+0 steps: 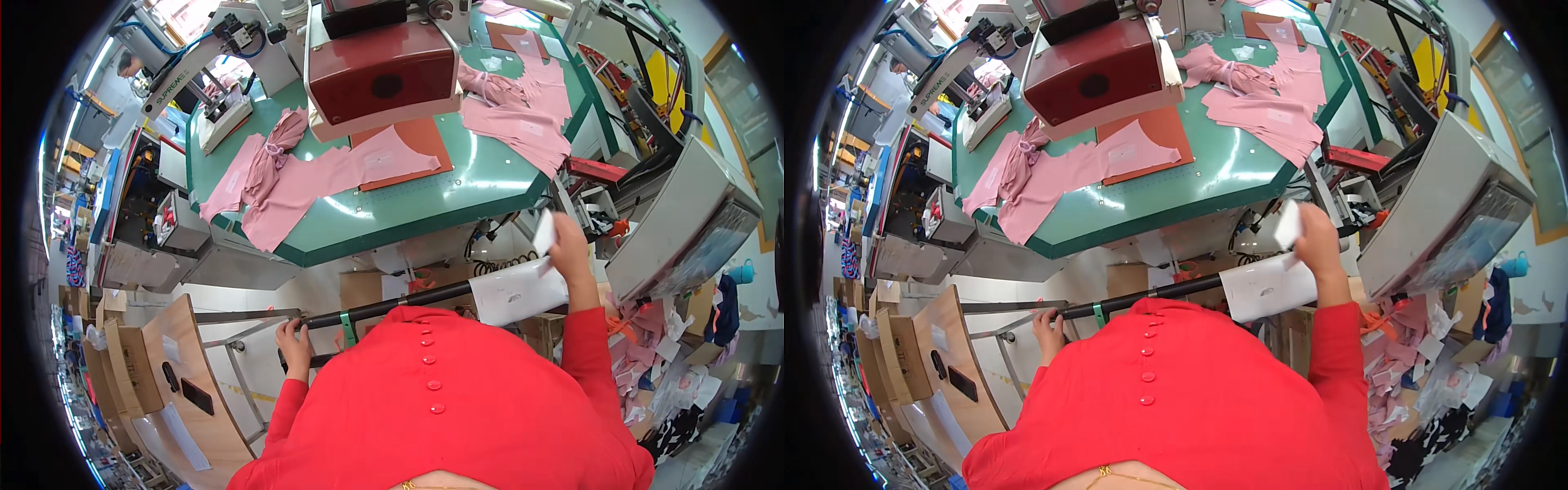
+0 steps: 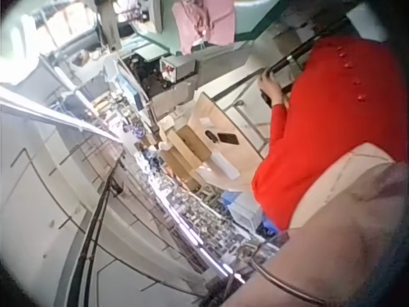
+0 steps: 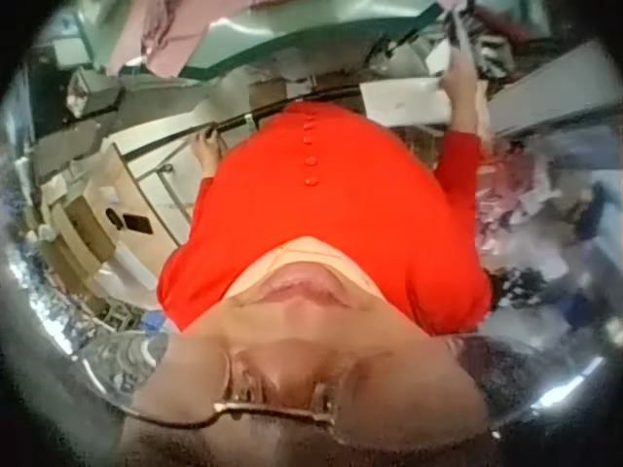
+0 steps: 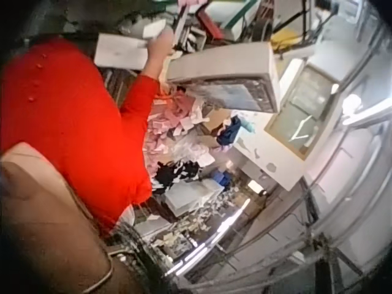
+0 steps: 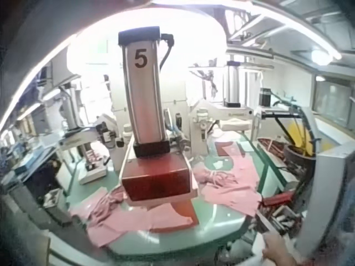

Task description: The person positions fabric pieces and tags onto the plates of a rotating press machine, aligning the materials by hand and cycling the machine.

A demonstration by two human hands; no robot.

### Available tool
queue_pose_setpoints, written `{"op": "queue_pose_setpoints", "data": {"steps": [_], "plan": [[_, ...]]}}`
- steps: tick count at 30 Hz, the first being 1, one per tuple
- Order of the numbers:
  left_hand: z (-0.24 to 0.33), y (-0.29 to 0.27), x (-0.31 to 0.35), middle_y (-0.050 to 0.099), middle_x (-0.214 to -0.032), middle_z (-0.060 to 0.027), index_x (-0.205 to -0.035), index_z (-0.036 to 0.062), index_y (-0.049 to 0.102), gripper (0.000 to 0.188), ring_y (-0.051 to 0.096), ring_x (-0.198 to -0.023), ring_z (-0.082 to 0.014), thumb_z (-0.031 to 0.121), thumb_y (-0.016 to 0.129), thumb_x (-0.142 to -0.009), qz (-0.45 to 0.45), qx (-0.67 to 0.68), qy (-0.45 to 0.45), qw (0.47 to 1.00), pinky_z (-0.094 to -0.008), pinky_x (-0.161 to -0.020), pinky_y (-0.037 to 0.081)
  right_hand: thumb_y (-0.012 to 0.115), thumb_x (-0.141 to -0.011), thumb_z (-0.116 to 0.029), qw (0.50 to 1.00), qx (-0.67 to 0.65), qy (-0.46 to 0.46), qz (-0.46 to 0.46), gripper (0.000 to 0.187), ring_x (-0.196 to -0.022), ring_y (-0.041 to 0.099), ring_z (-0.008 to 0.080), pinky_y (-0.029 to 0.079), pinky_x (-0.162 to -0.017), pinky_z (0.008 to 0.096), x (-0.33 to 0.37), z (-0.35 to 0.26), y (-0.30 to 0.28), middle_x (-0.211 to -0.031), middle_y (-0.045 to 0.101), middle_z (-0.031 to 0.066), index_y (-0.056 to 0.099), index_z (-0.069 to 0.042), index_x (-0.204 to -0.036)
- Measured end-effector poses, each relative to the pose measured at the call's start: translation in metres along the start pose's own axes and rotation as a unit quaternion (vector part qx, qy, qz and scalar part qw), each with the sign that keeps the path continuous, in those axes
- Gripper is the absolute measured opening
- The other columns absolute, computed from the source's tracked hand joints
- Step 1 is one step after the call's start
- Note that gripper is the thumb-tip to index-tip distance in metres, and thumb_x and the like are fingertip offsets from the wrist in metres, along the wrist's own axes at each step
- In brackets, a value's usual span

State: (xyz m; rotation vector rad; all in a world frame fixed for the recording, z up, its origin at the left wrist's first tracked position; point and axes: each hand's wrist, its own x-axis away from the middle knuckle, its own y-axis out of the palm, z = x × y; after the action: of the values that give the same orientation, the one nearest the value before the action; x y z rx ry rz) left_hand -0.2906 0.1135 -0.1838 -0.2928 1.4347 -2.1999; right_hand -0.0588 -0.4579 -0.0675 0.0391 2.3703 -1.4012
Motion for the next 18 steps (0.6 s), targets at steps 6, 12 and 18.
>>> {"op": "queue_pose_setpoints", "data": {"steps": [6,12,18], "plan": [[0.015,0.022,0.004,0.052,-0.121,-0.0173,-0.110,0.0076,0.063,0.028,0.041,-0.117,-0.0366,0.021,0.066,-0.086,0.025,-0.039,0.011,0.999,-0.0456,-0.101,0.033,0.058,-0.077,-0.003,0.968,-0.054,-0.240,-0.045,0.041,-0.099,0.056,0.0279,0.048,-0.082,0.0395,-0.097,-0.128,0.005,-0.105,0.059,0.0073,0.063,-0.014,-0.116],[0.021,0.022,0.010,0.050,-0.122,-0.0167,-0.111,0.0068,0.062,0.028,0.038,-0.119,-0.0365,0.021,0.065,-0.087,0.055,-0.035,0.041,0.997,-0.0464,-0.102,0.032,0.063,-0.071,-0.008,0.961,0.003,-0.264,-0.087,0.045,-0.097,0.055,0.0275,0.048,-0.081,0.0380,-0.130,-0.146,0.030,-0.103,0.058,0.0067,0.062,-0.015,-0.115],[0.018,0.023,0.009,0.049,-0.123,-0.0159,-0.112,0.0068,0.061,0.029,0.036,-0.121,-0.0366,0.021,0.064,-0.088,0.047,-0.032,0.031,0.998,-0.0464,-0.104,0.031,0.063,-0.069,-0.009,0.979,0.013,-0.196,-0.059,0.044,-0.095,0.055,0.0288,0.048,-0.082,0.0389,-0.124,-0.130,0.041,-0.100,0.058,0.0095,0.061,-0.009,-0.114]]}}
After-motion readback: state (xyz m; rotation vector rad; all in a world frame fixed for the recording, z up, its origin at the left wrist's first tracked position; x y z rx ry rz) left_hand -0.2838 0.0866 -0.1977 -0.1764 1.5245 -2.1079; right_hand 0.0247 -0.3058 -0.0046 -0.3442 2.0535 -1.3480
